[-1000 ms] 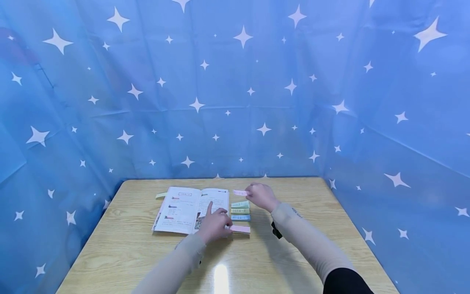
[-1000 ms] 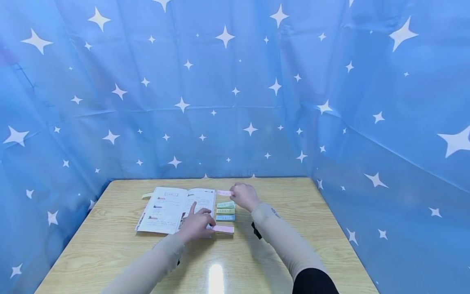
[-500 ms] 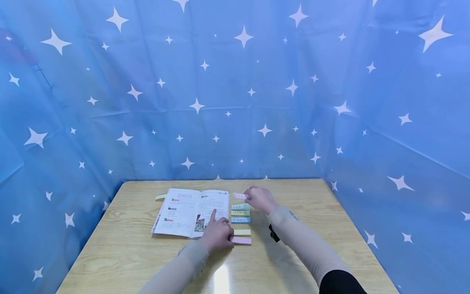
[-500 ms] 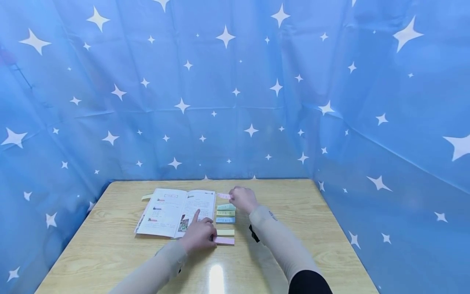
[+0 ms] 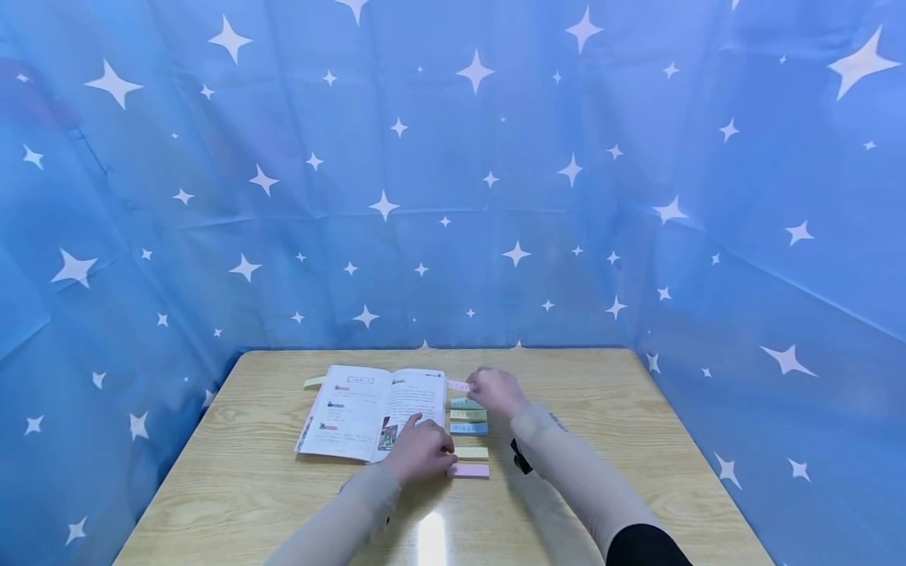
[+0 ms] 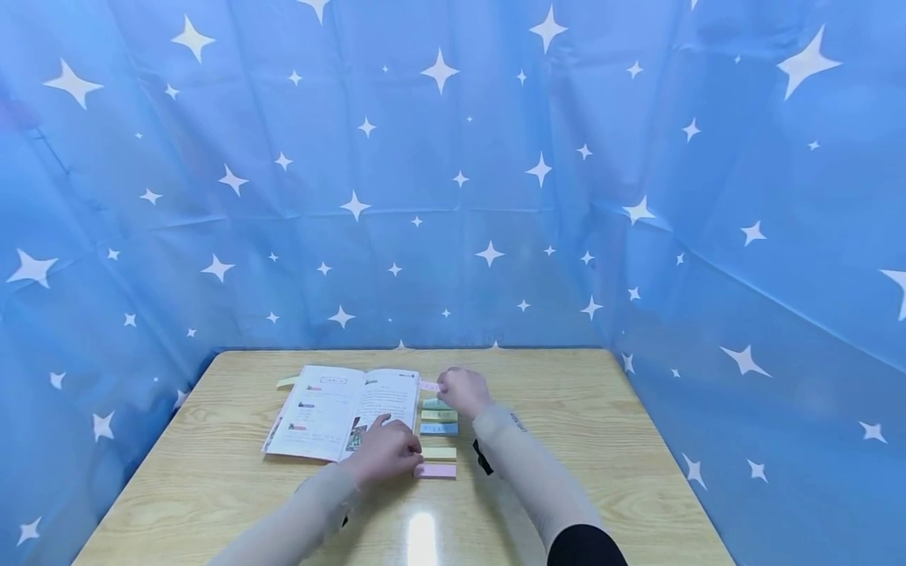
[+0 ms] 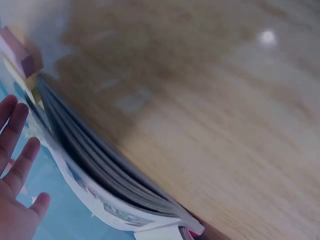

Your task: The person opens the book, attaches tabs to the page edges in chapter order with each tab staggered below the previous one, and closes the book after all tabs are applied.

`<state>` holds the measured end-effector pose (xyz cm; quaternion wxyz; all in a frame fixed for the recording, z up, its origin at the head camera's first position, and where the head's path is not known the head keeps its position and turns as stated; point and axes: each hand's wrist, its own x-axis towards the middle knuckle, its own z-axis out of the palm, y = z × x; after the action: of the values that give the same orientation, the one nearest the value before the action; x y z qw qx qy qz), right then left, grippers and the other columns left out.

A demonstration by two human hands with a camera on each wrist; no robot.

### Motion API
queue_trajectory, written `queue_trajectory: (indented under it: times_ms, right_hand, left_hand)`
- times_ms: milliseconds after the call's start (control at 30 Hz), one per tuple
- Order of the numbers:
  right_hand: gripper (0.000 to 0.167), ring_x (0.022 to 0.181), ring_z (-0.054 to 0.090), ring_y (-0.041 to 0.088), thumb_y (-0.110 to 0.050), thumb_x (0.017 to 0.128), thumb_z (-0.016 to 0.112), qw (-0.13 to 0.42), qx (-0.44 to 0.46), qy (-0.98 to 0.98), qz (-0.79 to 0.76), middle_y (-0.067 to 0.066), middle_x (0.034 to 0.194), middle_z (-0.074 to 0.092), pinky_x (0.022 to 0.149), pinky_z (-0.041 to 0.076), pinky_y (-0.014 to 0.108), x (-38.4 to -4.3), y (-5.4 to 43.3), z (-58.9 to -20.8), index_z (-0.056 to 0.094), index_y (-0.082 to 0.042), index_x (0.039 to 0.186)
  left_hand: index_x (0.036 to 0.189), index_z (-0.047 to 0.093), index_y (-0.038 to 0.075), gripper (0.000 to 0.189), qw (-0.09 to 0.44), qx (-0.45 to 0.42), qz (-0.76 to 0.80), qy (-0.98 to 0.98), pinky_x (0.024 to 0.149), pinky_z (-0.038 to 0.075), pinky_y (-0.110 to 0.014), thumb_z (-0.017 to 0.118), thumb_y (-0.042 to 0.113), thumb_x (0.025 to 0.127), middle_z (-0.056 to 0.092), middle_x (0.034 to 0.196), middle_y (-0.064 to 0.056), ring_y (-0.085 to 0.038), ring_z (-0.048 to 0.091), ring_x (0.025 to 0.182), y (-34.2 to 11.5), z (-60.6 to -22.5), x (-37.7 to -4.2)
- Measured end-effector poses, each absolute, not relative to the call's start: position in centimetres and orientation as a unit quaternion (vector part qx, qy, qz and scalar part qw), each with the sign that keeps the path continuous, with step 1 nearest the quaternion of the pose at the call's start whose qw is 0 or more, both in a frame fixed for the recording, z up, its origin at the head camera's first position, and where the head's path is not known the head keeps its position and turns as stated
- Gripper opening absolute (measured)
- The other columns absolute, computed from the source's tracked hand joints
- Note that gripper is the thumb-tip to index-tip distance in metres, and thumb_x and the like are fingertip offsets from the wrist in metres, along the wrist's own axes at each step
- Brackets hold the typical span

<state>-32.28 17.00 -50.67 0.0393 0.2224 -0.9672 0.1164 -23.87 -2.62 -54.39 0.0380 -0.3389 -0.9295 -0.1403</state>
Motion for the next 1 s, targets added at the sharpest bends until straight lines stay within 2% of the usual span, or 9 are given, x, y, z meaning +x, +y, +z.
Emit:
queue_trajectory:
  times_ms: [100, 200, 267, 367, 467, 667, 767, 867, 1000]
  right_hand:
    - [0.018, 0.073, 0.061, 0.012, -0.02, 0.085, 0.073, 0.041, 0.229, -0.966, 0.117, -0.001, 0.087, 0.067, 0.066, 0.054, 0.03, -32.4, 16.9, -50.7, 0.075, -0.011, 0.1]
    - [0.018, 0.076, 0.063, 0.014, -0.019, 0.085, 0.073, 0.042, 0.23, -0.964, 0.127, 0.0, 0.089, 0.068, 0.069, 0.055, 0.032, -32.4, 16.7, -50.7, 0.075, -0.01, 0.1]
    - [0.019, 0.079, 0.064, 0.016, -0.018, 0.084, 0.074, 0.042, 0.227, -0.963, 0.137, 0.001, 0.09, 0.069, 0.072, 0.055, 0.034, -32.2, 16.5, -50.8, 0.074, -0.009, 0.1]
    - [0.018, 0.08, 0.065, 0.017, -0.018, 0.084, 0.074, 0.037, 0.224, -0.964, 0.137, 0.002, 0.09, 0.069, 0.073, 0.055, 0.035, -31.8, 16.3, -51.2, 0.075, -0.008, 0.1]
    - [0.014, 0.075, 0.064, 0.015, -0.02, 0.085, 0.074, 0.037, 0.229, -0.966, 0.116, -0.001, 0.086, 0.069, 0.069, 0.055, 0.033, -31.7, 16.2, -51.9, 0.076, -0.011, 0.095]
    - [0.004, 0.059, 0.054, 0.009, -0.018, 0.082, 0.073, 0.053, 0.236, -0.966, 0.094, -0.005, 0.073, 0.063, 0.058, 0.05, 0.03, -31.4, 15.6, -52.6, 0.074, -0.014, 0.082]
    - [0.01, 0.053, 0.047, 0.008, -0.015, 0.082, 0.073, 0.06, 0.241, -0.965, 0.089, -0.007, 0.066, 0.057, 0.052, 0.045, 0.028, -31.3, 15.4, -52.6, 0.07, -0.015, 0.073]
    - [0.016, 0.051, 0.043, 0.008, -0.012, 0.081, 0.072, 0.063, 0.247, -0.963, 0.083, -0.008, 0.062, 0.052, 0.05, 0.042, 0.027, -31.2, 15.3, -52.6, 0.065, -0.017, 0.067]
    - [0.01, 0.051, 0.046, 0.008, -0.012, 0.081, 0.071, 0.063, 0.254, -0.962, 0.076, -0.007, 0.063, 0.057, 0.05, 0.044, 0.029, -31.0, 15.3, -52.8, 0.07, -0.016, 0.071]
  left_hand:
    - [0.079, 0.075, 0.025, 0.01, 0.05, -0.332, -0.157, -0.929, 0.096, 0.042, -0.053, 0.07, 0.03, 0.086, 0.062, 0.073, 0.019, -0.009, 0.059, 0.078, -2.9, -54.2, -24.7]
    - [0.079, 0.076, 0.022, 0.011, 0.052, -0.32, -0.174, -0.93, 0.08, 0.05, -0.041, 0.07, 0.027, 0.087, 0.062, 0.07, 0.017, -0.006, 0.058, 0.069, -3.2, -53.9, -25.4]
    - [0.08, 0.076, 0.021, 0.012, 0.044, -0.308, -0.185, -0.932, 0.071, 0.051, -0.034, 0.07, 0.026, 0.088, 0.064, 0.071, 0.015, -0.006, 0.058, 0.066, -3.5, -53.9, -25.7]
    - [0.081, 0.076, 0.019, 0.012, 0.027, -0.284, -0.192, -0.939, 0.063, 0.051, -0.029, 0.068, 0.025, 0.088, 0.065, 0.073, 0.012, -0.007, 0.058, 0.066, -4.0, -53.9, -25.8]
    - [0.081, 0.077, 0.017, 0.012, 0.027, -0.262, -0.196, -0.945, 0.062, 0.051, -0.031, 0.069, 0.024, 0.087, 0.065, 0.075, 0.009, -0.01, 0.059, 0.067, -4.5, -54.2, -26.0]
    - [0.083, 0.076, 0.015, 0.012, 0.067, -0.228, -0.186, -0.953, 0.064, 0.053, -0.036, 0.07, 0.024, 0.086, 0.066, 0.08, 0.004, -0.016, 0.061, 0.073, -5.3, -54.5, -26.3]
    - [0.086, 0.076, 0.014, 0.013, 0.079, -0.215, -0.179, -0.957, 0.067, 0.053, -0.039, 0.07, 0.025, 0.086, 0.066, 0.086, 0.002, -0.02, 0.062, 0.08, -5.5, -54.6, -26.6]
    - [0.092, 0.074, 0.013, 0.015, 0.089, -0.207, -0.173, -0.959, 0.071, 0.053, -0.043, 0.069, 0.026, 0.087, 0.067, 0.093, -0.001, -0.023, 0.062, 0.089, -5.5, -54.7, -26.7]
    - [0.11, 0.071, 0.012, 0.03, 0.097, -0.2, -0.154, -0.963, 0.08, 0.052, -0.048, 0.069, 0.031, 0.087, 0.067, 0.108, -0.007, -0.027, 0.06, 0.104, -5.4, -55.0, -26.6]
